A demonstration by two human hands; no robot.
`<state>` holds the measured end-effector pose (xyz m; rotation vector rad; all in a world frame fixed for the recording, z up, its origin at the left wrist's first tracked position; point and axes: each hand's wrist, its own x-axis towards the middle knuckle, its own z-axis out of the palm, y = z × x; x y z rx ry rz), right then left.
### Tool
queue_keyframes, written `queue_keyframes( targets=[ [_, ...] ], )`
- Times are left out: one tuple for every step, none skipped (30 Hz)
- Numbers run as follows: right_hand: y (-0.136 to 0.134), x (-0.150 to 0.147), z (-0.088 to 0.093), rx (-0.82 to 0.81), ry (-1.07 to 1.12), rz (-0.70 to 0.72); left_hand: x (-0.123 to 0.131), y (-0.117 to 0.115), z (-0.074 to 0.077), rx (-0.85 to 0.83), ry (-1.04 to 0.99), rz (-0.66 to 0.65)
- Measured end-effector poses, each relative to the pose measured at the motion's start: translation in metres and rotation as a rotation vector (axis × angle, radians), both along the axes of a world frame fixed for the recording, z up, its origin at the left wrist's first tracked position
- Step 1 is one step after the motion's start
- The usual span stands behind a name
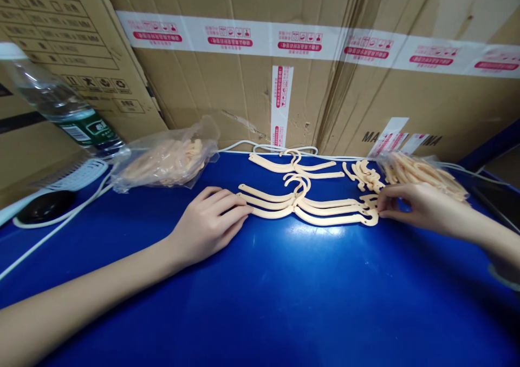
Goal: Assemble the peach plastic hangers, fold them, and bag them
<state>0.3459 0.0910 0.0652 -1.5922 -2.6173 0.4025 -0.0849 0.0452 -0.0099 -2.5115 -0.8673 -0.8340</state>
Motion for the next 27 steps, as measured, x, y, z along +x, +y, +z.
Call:
queue_keyframes(
  targets=[
    [0.0001, 0.0005, 0.0006, -0.001, 0.004, 0.002, 0.0000, 0.0002, -0.0003, -0.005, -0.001, -0.015],
    [0.0003, 0.0010, 0.0011, -0.001, 0.006, 0.005, -0.0001, 0.0006, -0.0007, -0.013, -0.001, -0.034],
    [0.0004, 0.0013, 0.0017, 0.001, 0.001, 0.008, -0.0002, 0.0009, -0.0011, -0.021, 0.000, -0.054],
    [0.0004, 0.0014, 0.0024, 0.008, -0.007, 0.011, -0.0003, 0.0012, -0.0015, -0.028, 0.002, -0.073],
    [0.0001, 0.0010, 0.0032, 0.019, -0.016, 0.012, -0.0004, 0.0014, -0.0018, -0.032, 0.004, -0.087],
    [-0.0003, 0.0002, 0.0040, 0.034, -0.019, 0.007, -0.0004, 0.0015, -0.0019, -0.032, 0.006, -0.097],
    [-0.0009, -0.0010, 0.0049, 0.051, -0.015, -0.002, -0.0003, 0.0014, -0.0019, -0.030, 0.008, -0.104],
    [-0.0017, -0.0024, 0.0055, 0.070, -0.001, -0.014, -0.0003, 0.0012, -0.0018, -0.028, 0.010, -0.107],
    [-0.0025, -0.0039, 0.0059, 0.090, 0.022, -0.026, -0.0002, 0.0009, -0.0015, -0.024, 0.009, -0.107],
    [-0.0033, -0.0053, 0.0061, 0.114, 0.050, -0.034, -0.0001, 0.0005, -0.0012, -0.024, 0.008, -0.105],
    [-0.0039, -0.0063, 0.0059, 0.142, 0.078, -0.036, 0.0000, 0.0001, -0.0009, -0.026, 0.007, -0.102],
    [-0.0043, -0.0069, 0.0055, 0.175, 0.098, -0.035, 0.0001, -0.0003, -0.0005, -0.031, 0.006, -0.100],
    [-0.0045, -0.0071, 0.0050, 0.213, 0.112, -0.031, 0.0002, -0.0006, -0.0002, -0.036, 0.004, -0.100],
    [-0.0045, -0.0070, 0.0044, 0.257, 0.120, -0.031, 0.0002, -0.0008, 0.0000, -0.043, 0.003, -0.101],
    [-0.0045, -0.0066, 0.0038, 0.304, 0.126, -0.034, 0.0003, -0.0008, 0.0002, -0.047, 0.001, -0.105],
    [-0.0044, -0.0060, 0.0033, 0.354, 0.132, -0.043, 0.0004, -0.0008, 0.0003, -0.048, -0.003, -0.111],
    [-0.0043, -0.0054, 0.0028, 0.399, 0.136, -0.061, 0.0005, -0.0007, 0.0003, -0.047, -0.009, -0.118],
    [-0.0042, -0.0048, 0.0025, 0.433, 0.140, -0.081, 0.0006, -0.0005, 0.0003, -0.046, -0.014, -0.123],
    [-0.0041, -0.0042, 0.0021, 0.456, 0.144, -0.102, 0.0007, -0.0003, 0.0002, -0.045, -0.018, -0.128],
    [-0.0039, -0.0037, 0.0017, 0.471, 0.144, -0.123, 0.0007, -0.0001, 0.0001, -0.045, -0.021, -0.130],
    [-0.0038, -0.0031, 0.0013, 0.477, 0.142, -0.142, 0.0007, 0.0000, 0.0001, -0.045, -0.022, -0.131],
    [-0.0035, -0.0025, 0.0009, 0.481, 0.139, -0.157, 0.0007, 0.0001, 0.0000, -0.047, -0.023, -0.131],
    [-0.0032, -0.0020, 0.0005, 0.482, 0.135, -0.167, 0.0007, 0.0000, 0.0001, -0.051, -0.025, -0.133],
    [-0.0029, -0.0014, 0.0001, 0.484, 0.129, -0.173, 0.0007, -0.0002, 0.0002, -0.056, -0.027, -0.136],
    [-0.0025, -0.0010, -0.0001, 0.482, 0.121, -0.178, 0.0008, -0.0004, 0.0004, -0.060, -0.030, -0.141],
    [-0.0022, -0.0007, -0.0001, 0.480, 0.114, -0.181, 0.0008, -0.0008, 0.0007, -0.065, -0.034, -0.146],
    [-0.0021, -0.0006, 0.0001, 0.478, 0.108, -0.185, 0.0010, -0.0011, 0.0010, -0.067, -0.038, -0.151]
  ],
)
